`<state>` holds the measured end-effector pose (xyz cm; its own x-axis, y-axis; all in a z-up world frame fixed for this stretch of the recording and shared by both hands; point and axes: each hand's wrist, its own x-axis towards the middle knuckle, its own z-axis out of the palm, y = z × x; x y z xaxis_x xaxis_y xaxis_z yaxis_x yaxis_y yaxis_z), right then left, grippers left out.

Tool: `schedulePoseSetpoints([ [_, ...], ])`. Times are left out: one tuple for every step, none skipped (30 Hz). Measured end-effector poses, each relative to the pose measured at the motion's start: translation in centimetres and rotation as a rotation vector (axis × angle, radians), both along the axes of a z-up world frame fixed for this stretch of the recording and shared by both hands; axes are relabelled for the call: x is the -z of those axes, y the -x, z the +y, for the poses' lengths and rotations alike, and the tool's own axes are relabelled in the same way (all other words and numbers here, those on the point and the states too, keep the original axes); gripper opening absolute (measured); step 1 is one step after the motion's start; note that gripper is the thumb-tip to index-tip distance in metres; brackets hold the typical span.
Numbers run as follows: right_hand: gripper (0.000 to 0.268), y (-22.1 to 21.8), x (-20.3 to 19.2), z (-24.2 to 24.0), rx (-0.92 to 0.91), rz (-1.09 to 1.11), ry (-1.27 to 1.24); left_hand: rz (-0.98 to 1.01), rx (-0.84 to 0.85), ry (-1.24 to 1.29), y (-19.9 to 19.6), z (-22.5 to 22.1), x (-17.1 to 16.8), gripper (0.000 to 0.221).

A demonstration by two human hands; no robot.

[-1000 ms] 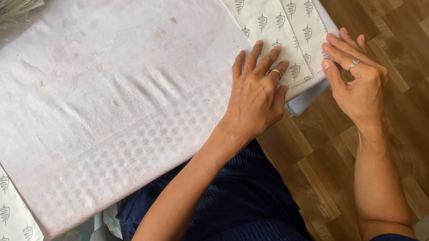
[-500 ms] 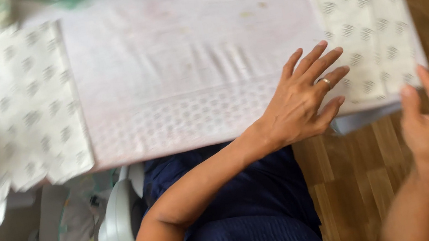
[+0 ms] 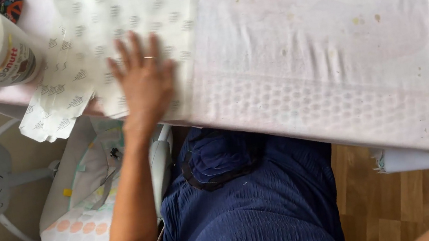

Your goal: The person organizes printed paper strips by hand, applies glue to the ends using a small bottle, and then stacks the strips together.

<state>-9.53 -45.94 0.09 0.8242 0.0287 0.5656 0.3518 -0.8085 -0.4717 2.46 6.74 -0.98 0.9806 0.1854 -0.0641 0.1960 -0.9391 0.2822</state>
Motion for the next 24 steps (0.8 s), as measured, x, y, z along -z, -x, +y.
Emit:
schedulePoseSetpoints([
  [0.026, -0.8, -0.6, 1.3, -0.072, -0.004, -0.019, -0.047, 0.068, -0.011, 0.0, -1.3, 1.2, 0.066],
  [0.026, -1.4, -1.8, 3.8, -0.081, -0.001, -0.012, -0.045, 0.059, -0.003, -0.3, -3.9, 2.9, 0.066],
  [0.023, -2.2, -2.9, 6.5, -0.138, -0.005, 0.022, -0.164, 0.099, -0.095, -0.8, -6.3, 4.5, 0.069],
  [0.02, -2.9, -3.9, 9.1, -0.196, -0.008, 0.056, -0.282, 0.138, -0.188, -1.4, -8.9, 6.2, 0.073],
  [0.02, -3.5, -3.3, 11.5, -0.199, -0.008, 0.06, -0.283, 0.135, -0.185, -0.9, -11.2, 4.6, 0.073],
  [0.026, -4.0, -2.6, 13.8, -0.289, -0.004, 0.026, -0.289, 0.114, -0.061, -0.4, -13.7, 3.1, 0.071],
  [0.034, -4.3, -2.0, 15.9, -0.37, 0.005, -0.006, -0.293, 0.101, 0.067, 0.2, -16.4, 1.7, 0.069],
  [0.034, -4.5, -1.8, 17.3, -0.364, 0.008, 0.0, -0.291, 0.106, 0.075, 0.3, -17.4, 1.6, 0.069],
  [0.038, -4.6, -1.6, 18.7, -0.432, -0.002, 0.087, -0.255, 0.116, 0.104, 0.4, -18.2, 1.5, 0.067],
  [0.046, -4.8, -1.4, 20.1, -0.499, -0.011, 0.174, -0.22, 0.127, 0.132, 0.5, -19.1, 1.3, 0.064],
  [0.046, -4.8, -1.4, 19.7, -0.492, -0.006, 0.177, -0.216, 0.135, 0.137, 0.5, -18.8, 1.5, 0.064],
  [0.049, -4.8, -1.4, 19.2, -0.494, 0.001, 0.211, -0.239, 0.141, 0.169, 0.5, -18.5, 1.8, 0.067],
  [0.051, -4.7, -1.3, 18.9, -0.493, 0.009, 0.244, -0.26, 0.149, 0.201, 0.6, -18.2, 2.0, 0.071],
  [0.051, -4.9, -1.0, 17.8, -0.482, 0.016, 0.246, -0.255, 0.16, 0.206, 0.5, -17.6, 1.8, 0.071],
  [0.052, -5.0, -0.6, 16.7, -0.475, 0.036, 0.223, -0.219, 0.193, 0.147, 0.6, -17.0, 1.7, 0.069],
  [0.052, -5.0, -0.3, 15.5, -0.467, 0.057, 0.2, -0.184, 0.228, 0.088, 0.6, -16.5, 1.5, 0.068],
  [0.052, -4.9, -0.5, 15.1, -0.454, 0.062, 0.204, -0.182, 0.241, 0.095, 1.1, -16.6, 0.4, 0.068],
  [0.054, -4.8, -0.7, 14.8, -0.457, 0.078, 0.169, -0.368, 0.29, 0.025, 1.7, -16.6, -0.7, 0.067],
  [0.055, -4.7, -0.9, 14.4, -0.459, 0.092, 0.134, -0.557, 0.337, -0.044, 2.1, -16.7, -1.9, 0.068],
  [0.055, -4.6, -1.2, 14.4, -0.445, 0.095, 0.137, -0.558, 0.349, -0.036, 3.1, -17.3, -1.0, 0.068],
  [0.045, -4.5, -1.4, 14.4, -0.445, 0.039, 0.117, -0.748, 0.533, 0.148, 4.2, -17.8, -0.2, 0.05],
  [0.035, -4.4, -1.6, 14.5, -0.445, -0.018, 0.096, -0.933, 0.716, 0.339, 5.3, -18.3, 0.6, 0.032],
  [0.035, -4.4, -1.3, 14.3, -0.434, -0.012, 0.094, -0.926, 0.725, 0.345, 5.9, -18.5, 1.2, 0.032],
  [0.031, -4.3, -0.9, 14.2, -0.446, -0.03, 0.078, -0.882, 0.746, 0.449, 6.5, -18.7, 1.9, 0.027],
])
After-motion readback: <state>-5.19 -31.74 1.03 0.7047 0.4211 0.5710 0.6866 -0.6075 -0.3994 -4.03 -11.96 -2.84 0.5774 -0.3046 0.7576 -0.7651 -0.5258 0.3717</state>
